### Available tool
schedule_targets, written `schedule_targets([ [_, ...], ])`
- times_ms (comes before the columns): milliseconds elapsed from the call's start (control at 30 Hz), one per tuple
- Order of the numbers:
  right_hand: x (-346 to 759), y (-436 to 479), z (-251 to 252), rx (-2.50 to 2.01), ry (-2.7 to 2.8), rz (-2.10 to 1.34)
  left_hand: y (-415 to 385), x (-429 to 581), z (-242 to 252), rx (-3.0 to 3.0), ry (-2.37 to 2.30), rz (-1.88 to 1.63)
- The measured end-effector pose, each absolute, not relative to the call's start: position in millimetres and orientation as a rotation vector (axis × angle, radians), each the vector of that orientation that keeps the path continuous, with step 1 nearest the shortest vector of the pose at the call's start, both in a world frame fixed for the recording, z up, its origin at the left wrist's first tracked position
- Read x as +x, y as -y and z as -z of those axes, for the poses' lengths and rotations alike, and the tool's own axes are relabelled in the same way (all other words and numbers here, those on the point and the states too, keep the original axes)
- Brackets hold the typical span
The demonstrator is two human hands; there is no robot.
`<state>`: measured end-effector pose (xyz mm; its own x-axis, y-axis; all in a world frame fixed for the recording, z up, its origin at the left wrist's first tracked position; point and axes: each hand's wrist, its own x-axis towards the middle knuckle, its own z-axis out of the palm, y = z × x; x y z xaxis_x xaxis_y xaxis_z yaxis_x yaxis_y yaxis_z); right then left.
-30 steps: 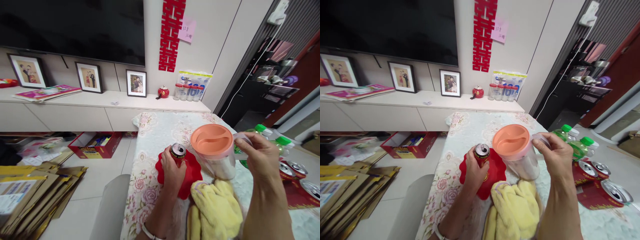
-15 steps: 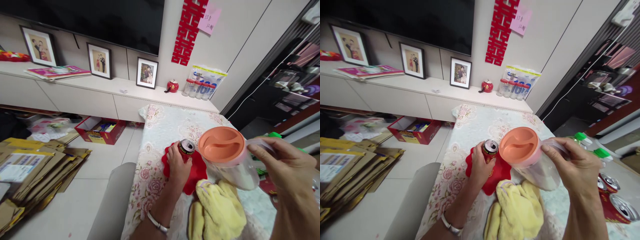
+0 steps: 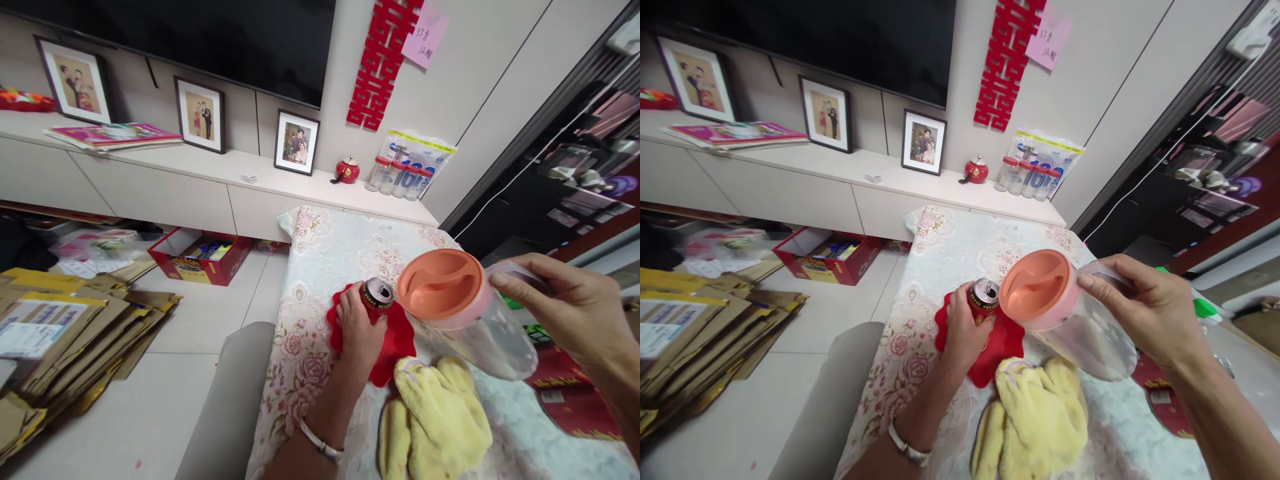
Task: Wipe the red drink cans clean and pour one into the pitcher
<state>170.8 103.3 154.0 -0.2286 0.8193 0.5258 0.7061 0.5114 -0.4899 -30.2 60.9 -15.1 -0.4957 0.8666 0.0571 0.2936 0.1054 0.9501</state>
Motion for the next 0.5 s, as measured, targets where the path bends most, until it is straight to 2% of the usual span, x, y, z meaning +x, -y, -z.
schedule_targets([
  [500, 165.0, -109.8, -163.0, -1.237, 2.076, -0.130, -59.2, -30.9, 15.5, 1.132, -1.837, -1.401],
])
